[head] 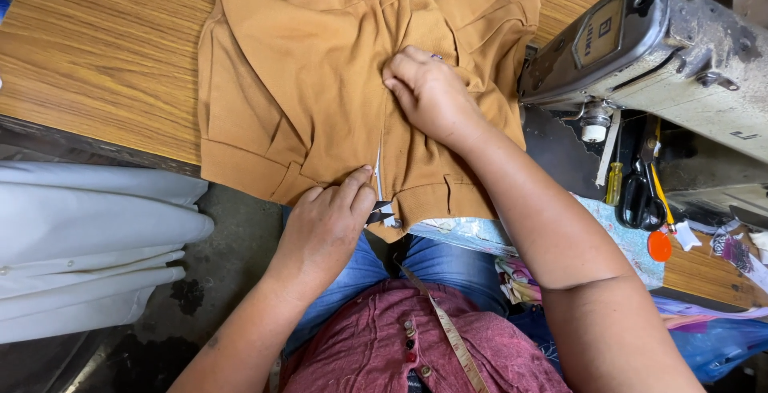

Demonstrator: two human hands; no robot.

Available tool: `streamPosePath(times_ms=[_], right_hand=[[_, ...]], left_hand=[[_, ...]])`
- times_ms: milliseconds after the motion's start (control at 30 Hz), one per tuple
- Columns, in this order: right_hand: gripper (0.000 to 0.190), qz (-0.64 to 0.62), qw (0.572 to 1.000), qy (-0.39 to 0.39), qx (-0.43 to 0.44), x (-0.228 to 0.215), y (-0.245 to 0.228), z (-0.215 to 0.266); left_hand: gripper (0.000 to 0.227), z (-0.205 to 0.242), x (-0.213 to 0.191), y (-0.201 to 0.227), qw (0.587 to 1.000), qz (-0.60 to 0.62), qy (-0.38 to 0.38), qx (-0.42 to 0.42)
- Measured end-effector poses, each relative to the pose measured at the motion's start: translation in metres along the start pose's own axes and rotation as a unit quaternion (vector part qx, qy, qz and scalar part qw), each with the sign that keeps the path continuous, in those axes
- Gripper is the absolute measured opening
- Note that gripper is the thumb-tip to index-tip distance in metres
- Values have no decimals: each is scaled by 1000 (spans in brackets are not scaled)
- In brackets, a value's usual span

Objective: Removing stitches from the waistband and zipper area of a pair of brown pants using a small tool.

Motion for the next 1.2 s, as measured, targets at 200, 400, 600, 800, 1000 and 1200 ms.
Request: streamPosePath(times_ms=[200, 400, 600, 800, 1000, 1200], right_hand=[[4, -132, 987, 74, 55, -7, 26, 6], [17, -117, 993, -20, -5, -15, -5, 4], [6, -88, 996, 3, -3, -5, 1, 7], [7, -107, 993, 22, 48, 9, 23, 13], [8, -106, 994, 8, 27, -6, 10, 9], [8, -41, 999, -1, -15, -4, 3, 10]], left_hand=[[10, -2, -1, -1, 1000, 3, -21, 3], [14, -4, -2, -1, 997, 43, -69, -7], [15, -9, 2, -6, 992, 20, -121, -21], [25, -61, -17, -31, 934, 80, -318, -140], [36, -98, 3, -55, 949, 55, -260, -168], [32, -83, 23, -40, 957, 64, -261, -105]])
Point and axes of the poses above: each hand's wrist, its own z-axis away from the middle knuckle, its own x-axis out of the palm, y = z × x, the point moved 5 cm from there along -z, towards the middle knuckle, and after that the axes turned 12 degrees about -x, right-handed, at the moved point
